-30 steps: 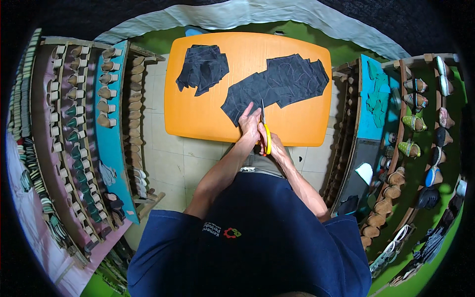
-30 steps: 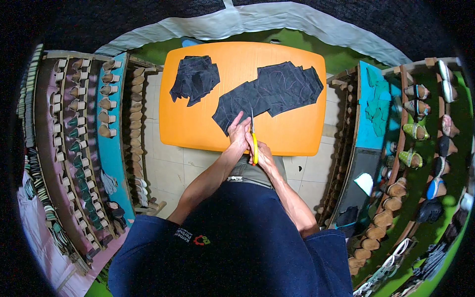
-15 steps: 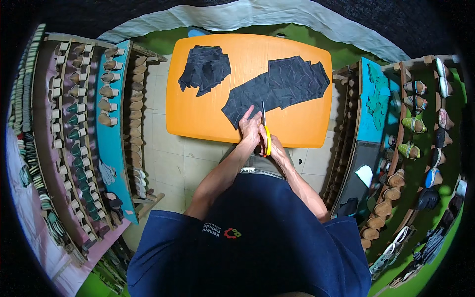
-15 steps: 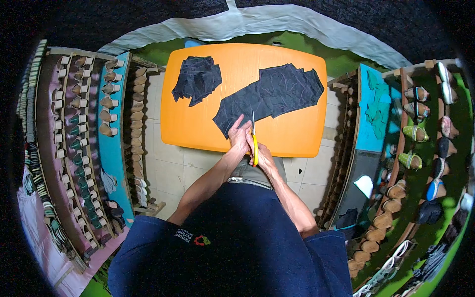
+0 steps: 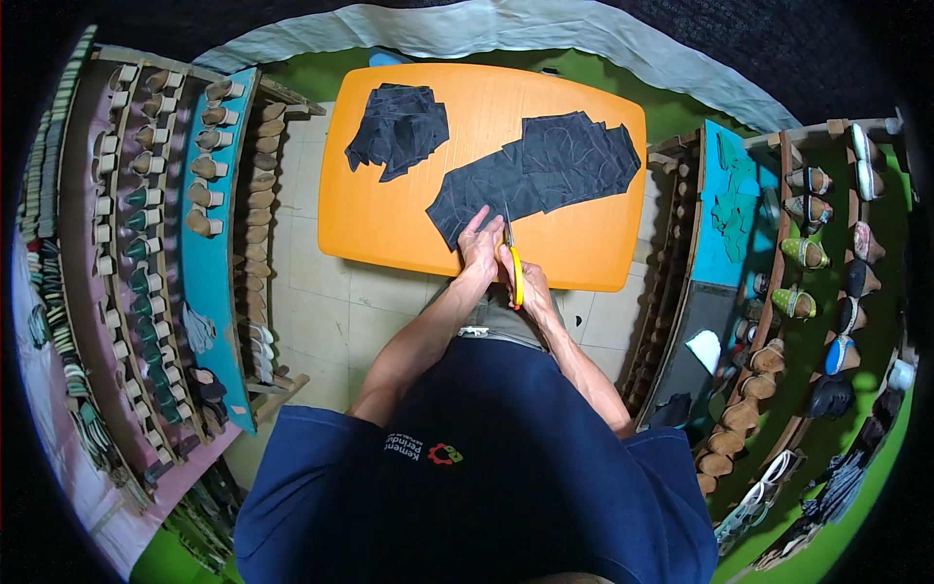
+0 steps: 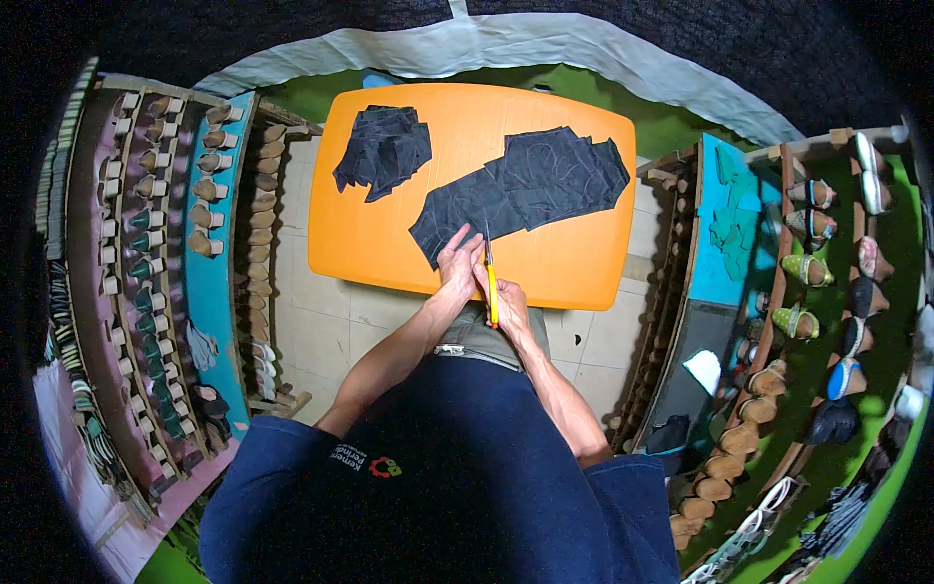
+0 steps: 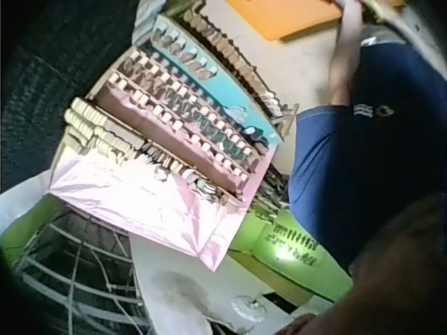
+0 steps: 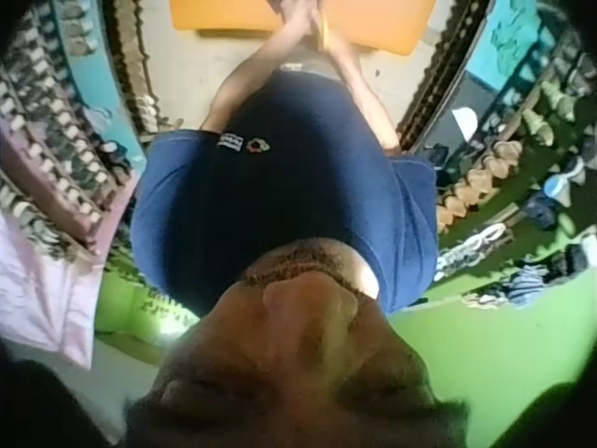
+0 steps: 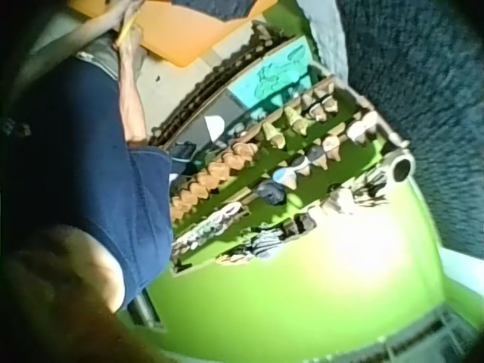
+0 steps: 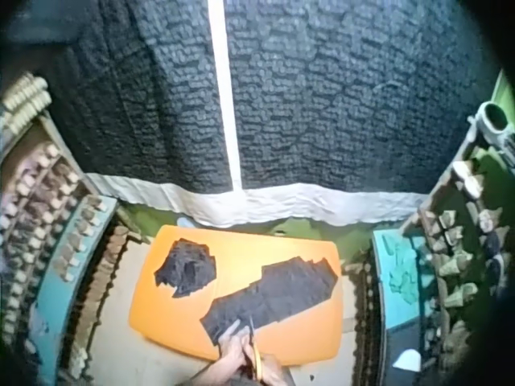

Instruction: The person uses yellow-handled scissors to cut black fabric pieces on an orange table. They repeatedly pick up fabric, cut along edges, and place the cut pieces back on the table. The workspace includes shelves with shoe lasts and other materials.

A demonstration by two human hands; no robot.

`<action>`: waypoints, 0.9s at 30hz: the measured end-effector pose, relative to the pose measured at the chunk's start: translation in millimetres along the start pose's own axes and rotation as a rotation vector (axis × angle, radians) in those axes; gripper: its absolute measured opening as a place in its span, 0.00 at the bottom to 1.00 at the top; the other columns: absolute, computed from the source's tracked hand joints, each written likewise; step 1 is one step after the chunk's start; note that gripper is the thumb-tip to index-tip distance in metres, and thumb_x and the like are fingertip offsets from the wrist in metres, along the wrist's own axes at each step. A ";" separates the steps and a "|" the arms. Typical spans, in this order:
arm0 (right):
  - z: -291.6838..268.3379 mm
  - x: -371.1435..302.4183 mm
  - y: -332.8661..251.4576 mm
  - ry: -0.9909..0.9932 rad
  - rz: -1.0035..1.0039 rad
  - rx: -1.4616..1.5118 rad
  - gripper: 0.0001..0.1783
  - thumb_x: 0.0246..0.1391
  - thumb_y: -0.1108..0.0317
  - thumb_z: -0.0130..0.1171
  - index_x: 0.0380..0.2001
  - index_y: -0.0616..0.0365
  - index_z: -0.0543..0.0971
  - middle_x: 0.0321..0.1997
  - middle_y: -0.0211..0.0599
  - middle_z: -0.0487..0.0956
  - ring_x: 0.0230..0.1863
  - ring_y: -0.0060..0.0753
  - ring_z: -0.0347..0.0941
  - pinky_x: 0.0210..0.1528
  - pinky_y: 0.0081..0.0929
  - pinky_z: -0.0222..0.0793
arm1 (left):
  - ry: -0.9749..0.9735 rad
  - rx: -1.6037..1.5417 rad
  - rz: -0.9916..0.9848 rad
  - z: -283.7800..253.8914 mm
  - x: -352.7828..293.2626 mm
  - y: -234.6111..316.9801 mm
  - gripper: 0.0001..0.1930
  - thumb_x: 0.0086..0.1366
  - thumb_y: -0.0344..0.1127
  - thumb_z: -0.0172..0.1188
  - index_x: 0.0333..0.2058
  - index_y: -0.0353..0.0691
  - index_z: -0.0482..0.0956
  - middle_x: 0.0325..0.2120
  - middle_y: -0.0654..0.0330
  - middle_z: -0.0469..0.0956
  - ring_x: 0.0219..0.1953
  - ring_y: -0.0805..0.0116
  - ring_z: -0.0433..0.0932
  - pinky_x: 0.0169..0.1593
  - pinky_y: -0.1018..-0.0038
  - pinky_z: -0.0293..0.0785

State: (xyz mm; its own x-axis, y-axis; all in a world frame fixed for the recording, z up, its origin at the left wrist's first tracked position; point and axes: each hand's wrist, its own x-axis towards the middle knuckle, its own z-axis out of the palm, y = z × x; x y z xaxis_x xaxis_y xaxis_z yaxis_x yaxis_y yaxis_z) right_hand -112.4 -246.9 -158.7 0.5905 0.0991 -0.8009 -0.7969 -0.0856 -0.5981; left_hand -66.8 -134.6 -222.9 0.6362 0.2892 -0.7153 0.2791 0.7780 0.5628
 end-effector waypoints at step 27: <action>-2.0 13.8 -16.5 -0.033 -0.042 -0.052 0.39 0.52 0.24 0.56 0.18 0.54 0.72 0.14 0.25 0.68 0.13 0.20 0.65 0.16 0.22 0.65 | -0.120 0.161 -0.079 -20.2 -15.5 1.5 0.27 0.64 0.19 0.61 0.62 0.32 0.68 0.40 0.51 0.81 0.41 0.67 0.81 0.50 0.74 0.79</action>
State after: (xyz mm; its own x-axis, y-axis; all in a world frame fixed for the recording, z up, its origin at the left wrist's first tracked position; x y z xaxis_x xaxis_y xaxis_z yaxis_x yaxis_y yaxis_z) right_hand -90.8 -246.1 -160.0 0.6183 0.1358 -0.7741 -0.7631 -0.1318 -0.6327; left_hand -90.7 -126.7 -219.3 0.6862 0.1553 -0.7107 0.4365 0.6936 0.5731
